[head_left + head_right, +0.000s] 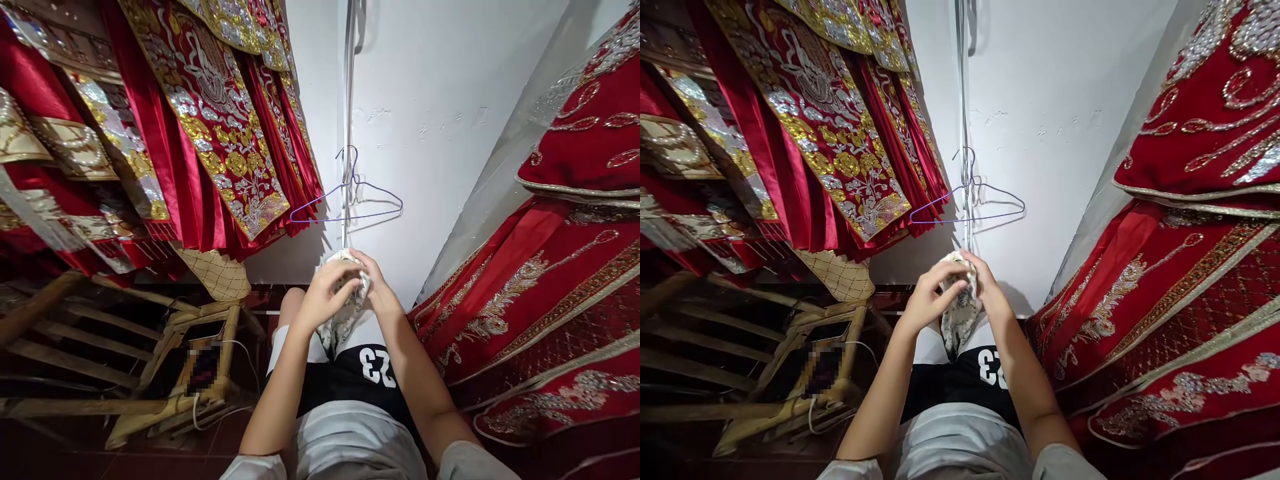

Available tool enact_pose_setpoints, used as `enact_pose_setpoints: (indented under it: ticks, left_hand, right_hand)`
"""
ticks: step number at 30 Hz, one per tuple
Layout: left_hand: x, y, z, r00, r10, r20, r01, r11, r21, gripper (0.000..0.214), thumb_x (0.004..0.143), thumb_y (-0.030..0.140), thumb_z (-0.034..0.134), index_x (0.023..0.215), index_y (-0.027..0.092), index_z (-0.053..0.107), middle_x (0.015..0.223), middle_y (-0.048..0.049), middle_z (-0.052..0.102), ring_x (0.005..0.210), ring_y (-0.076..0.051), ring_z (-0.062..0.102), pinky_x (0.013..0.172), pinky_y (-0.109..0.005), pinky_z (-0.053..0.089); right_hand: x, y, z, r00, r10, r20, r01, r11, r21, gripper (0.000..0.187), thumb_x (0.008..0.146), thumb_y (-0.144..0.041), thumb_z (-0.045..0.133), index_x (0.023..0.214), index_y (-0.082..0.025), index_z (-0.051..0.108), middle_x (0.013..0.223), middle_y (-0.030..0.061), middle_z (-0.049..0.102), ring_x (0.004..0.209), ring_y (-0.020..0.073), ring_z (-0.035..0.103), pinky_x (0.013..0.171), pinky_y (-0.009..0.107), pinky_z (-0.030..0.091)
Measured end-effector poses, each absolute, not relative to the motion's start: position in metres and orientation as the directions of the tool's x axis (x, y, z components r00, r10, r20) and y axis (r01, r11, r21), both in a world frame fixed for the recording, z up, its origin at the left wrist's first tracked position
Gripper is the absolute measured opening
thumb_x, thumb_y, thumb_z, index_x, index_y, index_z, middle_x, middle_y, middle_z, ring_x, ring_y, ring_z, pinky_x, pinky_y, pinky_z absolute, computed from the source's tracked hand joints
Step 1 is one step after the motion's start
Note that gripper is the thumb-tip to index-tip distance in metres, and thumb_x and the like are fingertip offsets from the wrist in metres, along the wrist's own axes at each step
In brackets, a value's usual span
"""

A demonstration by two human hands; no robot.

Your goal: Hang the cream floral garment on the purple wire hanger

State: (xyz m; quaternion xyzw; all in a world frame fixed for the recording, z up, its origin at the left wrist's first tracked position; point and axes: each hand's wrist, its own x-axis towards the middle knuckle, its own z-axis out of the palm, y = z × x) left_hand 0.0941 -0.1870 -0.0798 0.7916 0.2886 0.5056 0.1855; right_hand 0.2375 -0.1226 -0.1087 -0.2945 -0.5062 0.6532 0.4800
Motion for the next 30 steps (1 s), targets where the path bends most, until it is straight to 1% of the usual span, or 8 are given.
enact_pose_setpoints:
  ticks: [4, 9, 14, 18, 22, 26, 28, 30]
  left_hand:
    - [0.076, -0.151, -0.084, 0.238, 0.694, 0.679, 0.222, -0.72, 0.657, 0.049, 0.101, 0.05, 0.053, 0.141, 0.022, 0.054, 0.14, -0.013, 0.061, 0.132, -0.027, 0.055, 0.113, -0.042, 0.042]
    - [0.041, -0.125, -0.095, 0.679, 0.717, 0.161, 0.264, -0.442, 0.857, 0.06, 0.095, 0.069, 0.048, 0.088, 0.013, 0.068, 0.083, -0.0054, 0.069, 0.078, -0.021, 0.062, 0.07, -0.031, 0.05]
    - [0.009, -0.131, -0.077, 0.613, 0.782, 0.117, 0.627, -0.571, 0.53, 0.038, 0.09, 0.053, 0.061, 0.077, 0.017, 0.063, 0.065, 0.0017, 0.056, 0.059, -0.014, 0.047, 0.057, -0.027, 0.032]
    - [0.006, -0.133, -0.055, 0.58, 0.814, 0.027, 0.788, -0.569, 0.237, 0.017, 0.083, 0.037, 0.063, 0.077, 0.022, 0.057, 0.063, 0.0008, 0.057, 0.056, -0.016, 0.047, 0.057, -0.03, 0.026]
    - [0.005, -0.132, -0.06, 0.598, 0.801, -0.017, 0.695, -0.508, 0.51, 0.022, 0.083, 0.037, 0.062, 0.094, 0.023, 0.049, 0.071, 0.0019, 0.062, 0.061, -0.016, 0.052, 0.059, -0.027, 0.034]
    - [-0.003, -0.126, -0.086, 0.584, 0.804, -0.113, 0.534, -0.276, 0.799, 0.042, 0.08, 0.048, 0.063, 0.108, 0.024, 0.043, 0.071, 0.0052, 0.059, 0.056, -0.015, 0.051, 0.055, -0.025, 0.039]
    - [-0.007, -0.12, -0.094, 0.533, 0.835, -0.141, 0.648, -0.295, 0.702, 0.04, 0.079, 0.05, 0.065, 0.104, 0.023, 0.049, 0.071, 0.0027, 0.062, 0.06, -0.017, 0.056, 0.057, -0.027, 0.042]
    - [-0.01, -0.111, -0.097, 0.423, 0.894, -0.15, 0.845, -0.329, 0.422, 0.027, 0.079, 0.047, 0.066, 0.088, 0.022, 0.057, 0.074, -0.0023, 0.066, 0.07, -0.022, 0.063, 0.065, -0.03, 0.045]
  right_hand:
    - [0.245, -0.124, -0.073, -0.533, 0.846, 0.025, -0.185, -0.088, -0.979, 0.031, 0.061, -0.036, 0.082, 0.081, -0.02, 0.064, 0.068, -0.0018, 0.064, 0.061, 0.0154, 0.059, 0.059, 0.028, 0.05]
    - [0.283, -0.109, -0.036, -0.668, 0.744, 0.022, 0.265, 0.266, -0.927, 0.013, 0.065, -0.023, 0.071, 0.075, -0.014, 0.07, 0.073, 0.0008, 0.067, 0.066, 0.014, 0.059, 0.061, 0.025, 0.044]
    - [0.289, -0.056, -0.049, -0.381, 0.87, 0.312, 0.457, 0.471, -0.754, 0.049, 0.069, -0.023, 0.067, 0.118, -0.016, 0.074, 0.08, 0.0027, 0.069, 0.07, 0.0188, 0.061, 0.071, 0.032, 0.049]
    - [0.268, -0.001, -0.077, -0.137, 0.886, 0.444, 0.561, 0.439, -0.702, 0.085, 0.073, -0.018, 0.059, 0.157, -0.019, 0.043, 0.093, 0.0073, 0.074, 0.083, 0.0272, 0.066, 0.086, 0.043, 0.053]
    - [0.274, 0.031, -0.093, -0.07, 0.908, 0.414, 0.548, 0.382, -0.744, 0.066, 0.073, -0.016, 0.052, 0.138, -0.017, 0.063, 0.123, 0.0128, 0.073, 0.112, 0.0321, 0.065, 0.103, 0.048, 0.05]
    - [0.302, 0.03, -0.098, -0.081, 0.896, 0.437, 0.53, 0.41, -0.743, 0.052, 0.07, -0.016, 0.049, 0.116, -0.018, 0.073, 0.122, 0.0103, 0.074, 0.116, 0.0301, 0.064, 0.106, 0.044, 0.048]
    - [0.312, 0.022, -0.097, -0.107, 0.891, 0.442, 0.529, 0.427, -0.733, 0.047, 0.068, -0.016, 0.05, 0.109, -0.019, 0.074, 0.112, 0.009, 0.075, 0.108, 0.0292, 0.066, 0.101, 0.043, 0.05]
    - [0.318, 0.012, -0.094, -0.155, 0.885, 0.44, 0.528, 0.45, -0.72, 0.038, 0.068, -0.016, 0.051, 0.097, -0.018, 0.075, 0.1, 0.0072, 0.076, 0.097, 0.0276, 0.067, 0.093, 0.04, 0.051]
